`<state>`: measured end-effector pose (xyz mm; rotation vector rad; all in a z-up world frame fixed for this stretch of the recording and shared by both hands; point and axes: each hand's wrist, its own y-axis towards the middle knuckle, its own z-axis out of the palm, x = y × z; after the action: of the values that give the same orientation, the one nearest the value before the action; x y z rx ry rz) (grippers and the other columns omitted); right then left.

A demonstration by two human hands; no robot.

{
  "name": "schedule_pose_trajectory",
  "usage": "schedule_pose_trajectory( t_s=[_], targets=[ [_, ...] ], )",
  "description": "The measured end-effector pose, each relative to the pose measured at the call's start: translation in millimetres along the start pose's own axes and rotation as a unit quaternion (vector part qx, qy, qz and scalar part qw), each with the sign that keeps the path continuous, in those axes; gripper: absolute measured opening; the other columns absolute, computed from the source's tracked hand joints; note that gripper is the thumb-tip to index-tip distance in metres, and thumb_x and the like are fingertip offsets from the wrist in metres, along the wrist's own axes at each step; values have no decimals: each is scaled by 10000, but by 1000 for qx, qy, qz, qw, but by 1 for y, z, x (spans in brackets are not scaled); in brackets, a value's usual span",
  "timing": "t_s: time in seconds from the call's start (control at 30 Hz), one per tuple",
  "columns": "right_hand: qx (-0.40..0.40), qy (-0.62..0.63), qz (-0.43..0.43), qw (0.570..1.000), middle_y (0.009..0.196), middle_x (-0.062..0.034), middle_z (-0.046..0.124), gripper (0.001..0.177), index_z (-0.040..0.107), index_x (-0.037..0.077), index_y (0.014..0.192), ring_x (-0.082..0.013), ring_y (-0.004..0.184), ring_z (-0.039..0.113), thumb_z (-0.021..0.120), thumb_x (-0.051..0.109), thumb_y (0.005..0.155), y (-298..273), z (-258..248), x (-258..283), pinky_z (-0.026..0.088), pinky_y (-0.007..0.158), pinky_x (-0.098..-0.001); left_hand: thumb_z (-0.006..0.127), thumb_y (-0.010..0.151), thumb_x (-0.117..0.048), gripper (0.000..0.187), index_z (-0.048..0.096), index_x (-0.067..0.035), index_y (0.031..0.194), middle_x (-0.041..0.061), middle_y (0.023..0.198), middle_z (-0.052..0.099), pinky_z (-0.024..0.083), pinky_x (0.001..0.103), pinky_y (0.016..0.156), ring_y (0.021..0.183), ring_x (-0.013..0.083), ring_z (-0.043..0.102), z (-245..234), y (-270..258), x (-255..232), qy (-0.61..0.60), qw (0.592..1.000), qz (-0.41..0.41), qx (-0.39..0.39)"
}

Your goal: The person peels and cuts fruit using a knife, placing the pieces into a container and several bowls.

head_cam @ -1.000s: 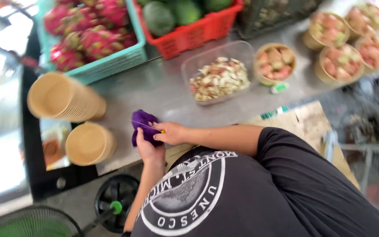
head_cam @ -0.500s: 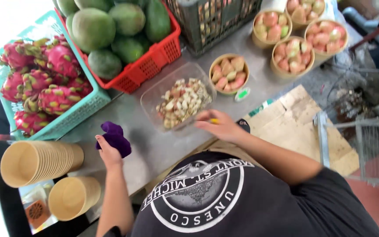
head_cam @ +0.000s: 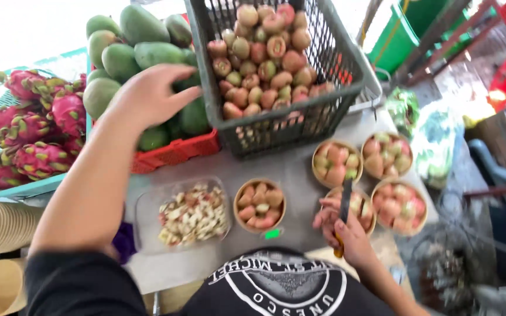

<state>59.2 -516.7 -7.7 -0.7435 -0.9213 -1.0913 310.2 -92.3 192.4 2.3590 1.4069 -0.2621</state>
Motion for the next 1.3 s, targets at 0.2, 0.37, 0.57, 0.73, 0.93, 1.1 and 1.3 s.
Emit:
schedule_pose_trajectory(
  t_s=[0.2, 0.37, 0.57, 0.73, 0.93, 1.1, 1.3],
  targets=[
    [-31, 87, 7, 996, 1032, -197, 638, 693, 301, 26, 1561, -92, 553, 420, 558, 346, 1003, 34, -59, 10, 339, 493, -219, 705, 886, -377, 443, 661, -98, 1227, 181, 1154, 703, 513, 489, 933, 1095, 372, 652, 105, 210, 23, 166, 971, -70, 155],
    [-72, 139, 23, 987, 1031, -202, 598, 766, 239, 62, 1603, -114, 561, 439, 577, 345, 978, 41, -103, 4, 353, 480, -228, 780, 859, -399, 704, 464, -124, 1425, 201, 1369, 573, 461, 489, 1040, 1281, 365, 552, 190, 292, 78, 180, 942, -236, 154],
    [-113, 146, 26, 982, 1019, -210, 593, 764, 257, 81, 1597, -115, 540, 439, 584, 358, 964, 51, -149, -5, 357, 442, -226, 753, 803, -294, 824, 327, -174, 1498, 194, 1453, 477, 303, 572, 1106, 1361, 402, 444, 259, 318, 106, 210, 940, -256, 76],
    [-140, 132, 7, 981, 1023, -197, 586, 762, 283, 70, 1598, -106, 560, 434, 589, 373, 969, 65, -153, -9, 345, 444, -210, 646, 1004, -424, 500, 499, -155, 1399, 168, 1426, 545, 418, 539, 1117, 1370, 361, 509, 281, 329, 80, 152, 973, -173, -14],
    [-88, 107, -12, 990, 1035, -192, 595, 729, 292, 72, 1589, -105, 585, 434, 564, 388, 991, 72, -130, -13, 348, 490, -217, 707, 920, -483, 656, 471, -88, 1387, 240, 1357, 560, 492, 522, 992, 1283, 408, 533, 322, 341, 73, 155, 967, -199, 34],
    [-154, 173, 74, 970, 895, -163, 586, 590, 345, 86, 1526, -123, 539, 417, 363, 403, 1029, 58, -117, 2, 339, 459, -234, 742, 906, -433, 502, 484, -325, 1323, 185, 1421, 591, 501, 469, 986, 1161, 381, 593, 274, 330, 96, 148, 985, 35, -81],
    [-91, 81, 68, 990, 733, -61, 480, 561, 330, 70, 1580, -128, 591, 432, 326, 189, 1032, 64, -60, 29, 393, 519, -261, 617, 1006, -227, 560, 408, -259, 1524, 74, 1363, 616, 506, 390, 825, 1110, 218, 627, 160, 210, 8, -684, 713, -153, -25]
  ],
)
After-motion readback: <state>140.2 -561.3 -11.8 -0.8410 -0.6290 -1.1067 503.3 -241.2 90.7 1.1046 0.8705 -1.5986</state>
